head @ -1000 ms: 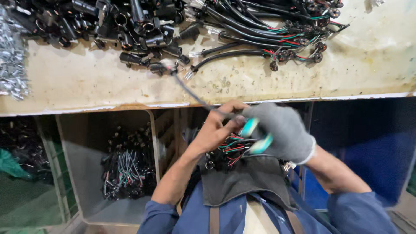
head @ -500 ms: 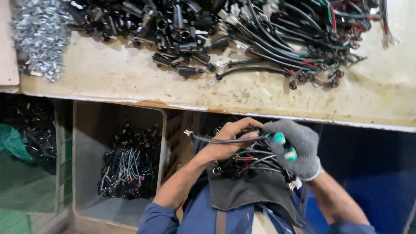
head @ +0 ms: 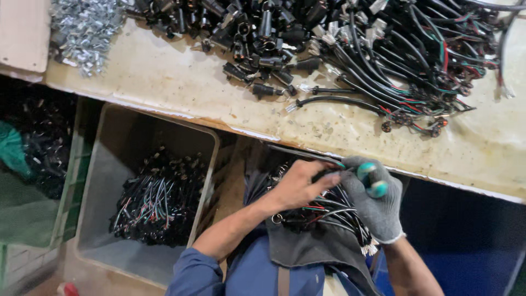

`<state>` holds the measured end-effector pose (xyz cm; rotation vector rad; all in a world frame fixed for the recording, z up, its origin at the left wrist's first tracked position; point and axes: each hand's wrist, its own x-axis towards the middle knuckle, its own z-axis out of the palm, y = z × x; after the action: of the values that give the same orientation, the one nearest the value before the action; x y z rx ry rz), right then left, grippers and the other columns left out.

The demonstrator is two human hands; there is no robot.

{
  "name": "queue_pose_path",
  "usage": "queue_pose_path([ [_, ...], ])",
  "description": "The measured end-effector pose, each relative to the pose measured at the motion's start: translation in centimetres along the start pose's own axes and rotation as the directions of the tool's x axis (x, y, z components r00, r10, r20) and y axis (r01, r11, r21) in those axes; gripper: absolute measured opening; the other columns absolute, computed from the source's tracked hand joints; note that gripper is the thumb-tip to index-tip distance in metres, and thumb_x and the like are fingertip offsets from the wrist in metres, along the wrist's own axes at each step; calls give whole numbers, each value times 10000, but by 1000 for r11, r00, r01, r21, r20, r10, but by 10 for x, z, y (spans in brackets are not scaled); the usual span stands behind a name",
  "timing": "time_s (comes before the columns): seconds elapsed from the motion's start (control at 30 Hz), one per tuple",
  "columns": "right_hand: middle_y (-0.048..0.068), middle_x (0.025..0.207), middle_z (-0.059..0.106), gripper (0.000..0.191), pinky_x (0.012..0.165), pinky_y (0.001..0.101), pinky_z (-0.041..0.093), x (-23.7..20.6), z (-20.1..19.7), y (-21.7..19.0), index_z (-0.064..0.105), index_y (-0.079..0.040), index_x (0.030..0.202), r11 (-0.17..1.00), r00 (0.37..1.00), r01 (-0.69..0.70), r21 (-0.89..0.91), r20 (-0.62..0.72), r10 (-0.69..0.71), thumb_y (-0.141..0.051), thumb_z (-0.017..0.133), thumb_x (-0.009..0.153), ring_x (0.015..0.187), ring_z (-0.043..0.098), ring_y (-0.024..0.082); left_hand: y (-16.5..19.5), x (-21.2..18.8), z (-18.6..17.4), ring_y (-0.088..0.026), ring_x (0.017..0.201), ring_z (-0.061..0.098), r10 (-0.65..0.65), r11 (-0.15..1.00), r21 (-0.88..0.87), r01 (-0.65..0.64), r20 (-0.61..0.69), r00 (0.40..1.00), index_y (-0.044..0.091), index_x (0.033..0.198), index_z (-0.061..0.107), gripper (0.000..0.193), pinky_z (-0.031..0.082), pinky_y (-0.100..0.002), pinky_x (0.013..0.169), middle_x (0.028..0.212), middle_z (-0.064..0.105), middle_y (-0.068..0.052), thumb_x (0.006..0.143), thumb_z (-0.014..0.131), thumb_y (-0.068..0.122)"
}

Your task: The person sits at a factory workbench processing wire harnesses. They pick up a cable, use pliers to work on the wire ends, attach or crimp a connector, and place the finished harness on a growing pile, repeating the cycle with one cable at a time.

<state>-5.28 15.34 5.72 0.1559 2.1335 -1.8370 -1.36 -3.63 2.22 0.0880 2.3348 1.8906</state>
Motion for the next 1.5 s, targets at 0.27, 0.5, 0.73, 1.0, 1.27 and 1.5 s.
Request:
queue_pose_path([
  [0.27, 24, 696, 498, 103, 496, 307, 358, -9, 0, -5, 599, -81, 974, 440, 952, 176, 880, -40, -302, -55, 631, 880, 540, 415, 125, 21, -7, -3, -233, 892, 728, 198, 971, -149, -189, 48, 979, 33, 1219, 683, 260, 563, -316, 843, 1023, 748, -118, 983, 674, 143],
  [0.5, 17, 630, 425, 66, 445, 335, 299, 12, 1, -20, 554, -90, 928, 458, 979, 74, 886, 23, -203, -97, 590, 874, 471, 336, 150, 31, -1, 11, -314, 862, 744, 52, 937, 315, -152, 304, 951, -30, 1461, 519, 606, 568, -407, 733, 928, 754, -184, 968, 719, 260],
  [0.73, 162, 952, 645, 212, 652, 433, 514, 86, -54, -62, 655, -28, 1128, 240, 684, 622, -745, 368, -630, -11, 673, 918, 771, 643, 320, 34, -15, -28, -342, 770, 705, 13, 463, 788, -405, 451, 892, 6, 1109, 639, 366, 558, -449, 614, 857, 681, -175, 777, 674, 156],
  [1.0, 115, 921, 651, 209, 689, 435, 513, 64, -39, -49, 636, -82, 970, 176, 573, 663, -727, 343, -744, -175, 784, 855, 837, 668, 330, 52, 14, -82, -337, 1085, 692, 409, 585, 760, -284, 26, 912, 35, 1146, 681, 249, 562, -446, 947, 1151, 723, -166, 924, 640, 140],
  [1.27, 115, 892, 667, 294, 594, 446, 506, 41, -7, 27, 695, -117, 1021, 322, 760, 541, -777, 288, -582, -234, 816, 780, 717, 663, 328, -14, 110, -147, -351, 1559, 286, 553, 481, 875, -57, -253, 794, 109, 1203, 674, 223, 212, -563, 1311, 1613, 449, -176, 999, 708, 192],
  [1.5, 127, 929, 685, 273, 602, 408, 522, 60, -21, 9, 661, -66, 1119, 448, 755, 575, -685, 234, -613, -93, 738, 859, 725, 671, 335, 7, 41, -62, -100, 757, 592, 116, 755, -602, -260, -268, 956, 70, 1331, 557, 400, 505, -267, 686, 938, 611, -26, 1033, 621, 329],
])
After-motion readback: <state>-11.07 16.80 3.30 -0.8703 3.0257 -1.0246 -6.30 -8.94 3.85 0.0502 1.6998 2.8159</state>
